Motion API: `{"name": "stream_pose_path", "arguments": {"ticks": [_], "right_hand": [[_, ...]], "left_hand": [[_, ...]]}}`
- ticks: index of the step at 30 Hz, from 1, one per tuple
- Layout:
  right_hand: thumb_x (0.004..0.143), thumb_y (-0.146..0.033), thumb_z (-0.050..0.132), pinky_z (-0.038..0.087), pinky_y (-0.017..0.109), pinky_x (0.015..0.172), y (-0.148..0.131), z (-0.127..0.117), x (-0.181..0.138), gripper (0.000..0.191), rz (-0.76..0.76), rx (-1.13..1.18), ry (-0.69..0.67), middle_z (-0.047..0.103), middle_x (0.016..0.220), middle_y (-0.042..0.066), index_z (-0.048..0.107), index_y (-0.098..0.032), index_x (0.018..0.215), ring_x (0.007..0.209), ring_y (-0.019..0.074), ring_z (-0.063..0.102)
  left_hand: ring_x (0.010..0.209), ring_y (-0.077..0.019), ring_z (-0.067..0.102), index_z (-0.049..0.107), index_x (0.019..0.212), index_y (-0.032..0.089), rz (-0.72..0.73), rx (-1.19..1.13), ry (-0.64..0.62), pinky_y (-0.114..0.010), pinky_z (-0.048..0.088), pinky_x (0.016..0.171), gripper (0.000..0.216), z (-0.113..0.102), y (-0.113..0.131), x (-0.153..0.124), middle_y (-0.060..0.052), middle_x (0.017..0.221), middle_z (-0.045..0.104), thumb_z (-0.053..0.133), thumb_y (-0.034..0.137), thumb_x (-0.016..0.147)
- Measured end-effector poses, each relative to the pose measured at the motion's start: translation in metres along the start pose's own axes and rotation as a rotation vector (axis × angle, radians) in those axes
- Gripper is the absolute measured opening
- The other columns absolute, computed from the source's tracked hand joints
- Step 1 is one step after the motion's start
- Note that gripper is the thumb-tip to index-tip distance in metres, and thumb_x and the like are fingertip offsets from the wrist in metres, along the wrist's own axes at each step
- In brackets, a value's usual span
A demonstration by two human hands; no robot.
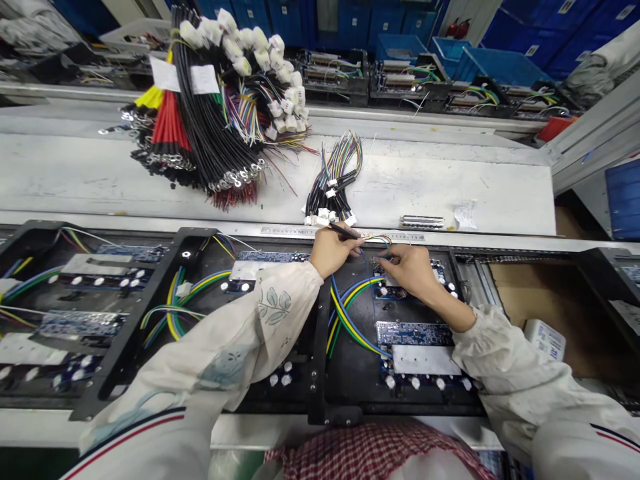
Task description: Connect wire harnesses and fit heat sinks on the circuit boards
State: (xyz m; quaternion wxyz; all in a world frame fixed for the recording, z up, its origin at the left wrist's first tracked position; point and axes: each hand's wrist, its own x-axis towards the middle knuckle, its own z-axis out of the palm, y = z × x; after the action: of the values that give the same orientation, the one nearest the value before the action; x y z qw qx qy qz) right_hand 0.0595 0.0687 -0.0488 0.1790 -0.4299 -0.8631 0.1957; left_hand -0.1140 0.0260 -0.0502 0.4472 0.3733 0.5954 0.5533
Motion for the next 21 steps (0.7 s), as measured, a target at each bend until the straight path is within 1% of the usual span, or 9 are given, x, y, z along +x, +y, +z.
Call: {"name": "stream_pose_path", "arguments": {"ticks": [7, 10, 12, 14, 16, 17, 19, 20, 21], "right_hand": [[0.073, -0.024, 0.065, 0.04, 0.025, 0.057, 0.0, 0.002, -0.001, 0.013, 0.006, -0.011, -0.009, 0.07, 0.065, 0.003, 0.075, -0.018, 0.078, 0.055, 0.0138, 0.057], [0.074, -0.023, 0.065, 0.041, 0.025, 0.059, 0.0, 0.002, 0.003, 0.012, -0.003, -0.04, -0.032, 0.07, 0.068, 0.003, 0.075, -0.019, 0.079, 0.057, 0.0146, 0.059], [0.073, -0.024, 0.067, 0.041, 0.026, 0.06, -0.001, -0.003, 0.003, 0.01, -0.007, -0.075, -0.067, 0.071, 0.068, 0.004, 0.075, -0.019, 0.077, 0.06, 0.016, 0.06], [0.072, -0.029, 0.07, 0.042, 0.027, 0.061, -0.004, -0.012, -0.001, 0.012, -0.01, -0.085, -0.086, 0.072, 0.072, 0.005, 0.075, -0.02, 0.078, 0.063, 0.0176, 0.062], [0.072, -0.035, 0.071, 0.042, 0.027, 0.06, -0.008, -0.022, -0.009, 0.016, -0.03, -0.025, -0.158, 0.072, 0.075, 0.005, 0.074, -0.02, 0.077, 0.065, 0.0176, 0.063], [0.072, -0.036, 0.071, 0.042, 0.027, 0.059, -0.01, -0.026, -0.013, 0.016, -0.049, 0.025, -0.233, 0.072, 0.074, 0.004, 0.074, -0.021, 0.076, 0.063, 0.0168, 0.063], [0.074, -0.036, 0.069, 0.041, 0.025, 0.054, -0.015, -0.028, -0.02, 0.016, -0.053, 0.145, -0.421, 0.07, 0.064, 0.001, 0.073, -0.02, 0.071, 0.056, 0.0144, 0.061], [0.075, -0.035, 0.068, 0.041, 0.024, 0.053, -0.016, -0.027, -0.021, 0.017, -0.03, 0.209, -0.473, 0.068, 0.058, 0.0, 0.072, -0.019, 0.07, 0.052, 0.0135, 0.06], [0.076, -0.034, 0.067, 0.041, 0.024, 0.052, -0.017, -0.025, -0.02, 0.017, 0.004, 0.257, -0.456, 0.067, 0.056, 0.0, 0.071, -0.019, 0.07, 0.05, 0.0132, 0.06]], "left_hand": [[0.043, -0.0102, 0.06, 0.056, 0.067, 0.012, -0.002, -0.012, 0.0, -0.019, 0.052, 0.045, 0.013, 0.0, 0.001, -0.001, 0.003, 0.048, 0.06, 0.066, 0.004, 0.067], [0.044, -0.0109, 0.06, 0.056, 0.067, 0.012, 0.003, -0.007, 0.007, -0.02, 0.053, 0.045, 0.014, 0.0, -0.001, -0.001, 0.003, 0.048, 0.06, 0.068, 0.005, 0.067], [0.044, -0.0115, 0.061, 0.056, 0.067, 0.012, 0.004, -0.011, 0.013, -0.021, 0.053, 0.046, 0.014, 0.0, -0.002, 0.0, 0.002, 0.049, 0.06, 0.069, 0.006, 0.066], [0.045, -0.0117, 0.062, 0.056, 0.068, 0.012, 0.005, -0.015, 0.014, -0.021, 0.054, 0.046, 0.014, 0.0, -0.003, 0.0, 0.002, 0.05, 0.06, 0.069, 0.007, 0.067], [0.046, -0.0118, 0.062, 0.055, 0.067, 0.012, 0.011, -0.011, 0.009, -0.021, 0.054, 0.047, 0.013, 0.0, -0.003, 0.001, 0.002, 0.05, 0.061, 0.068, 0.007, 0.068], [0.046, -0.0119, 0.062, 0.055, 0.067, 0.012, 0.014, -0.008, 0.007, -0.021, 0.054, 0.047, 0.013, 0.001, -0.003, 0.001, 0.002, 0.05, 0.06, 0.067, 0.007, 0.068], [0.047, -0.0124, 0.063, 0.055, 0.067, 0.012, 0.012, -0.012, 0.014, -0.022, 0.055, 0.047, 0.013, 0.001, -0.004, 0.001, 0.002, 0.051, 0.061, 0.067, 0.008, 0.068], [0.048, -0.0128, 0.063, 0.055, 0.068, 0.013, 0.007, -0.019, 0.021, -0.023, 0.055, 0.049, 0.013, 0.001, -0.004, 0.001, 0.001, 0.051, 0.061, 0.067, 0.008, 0.069], [0.05, -0.0132, 0.064, 0.055, 0.068, 0.013, 0.002, -0.022, 0.027, -0.023, 0.056, 0.05, 0.013, 0.001, -0.004, 0.001, 0.001, 0.053, 0.062, 0.067, 0.008, 0.069]]}}
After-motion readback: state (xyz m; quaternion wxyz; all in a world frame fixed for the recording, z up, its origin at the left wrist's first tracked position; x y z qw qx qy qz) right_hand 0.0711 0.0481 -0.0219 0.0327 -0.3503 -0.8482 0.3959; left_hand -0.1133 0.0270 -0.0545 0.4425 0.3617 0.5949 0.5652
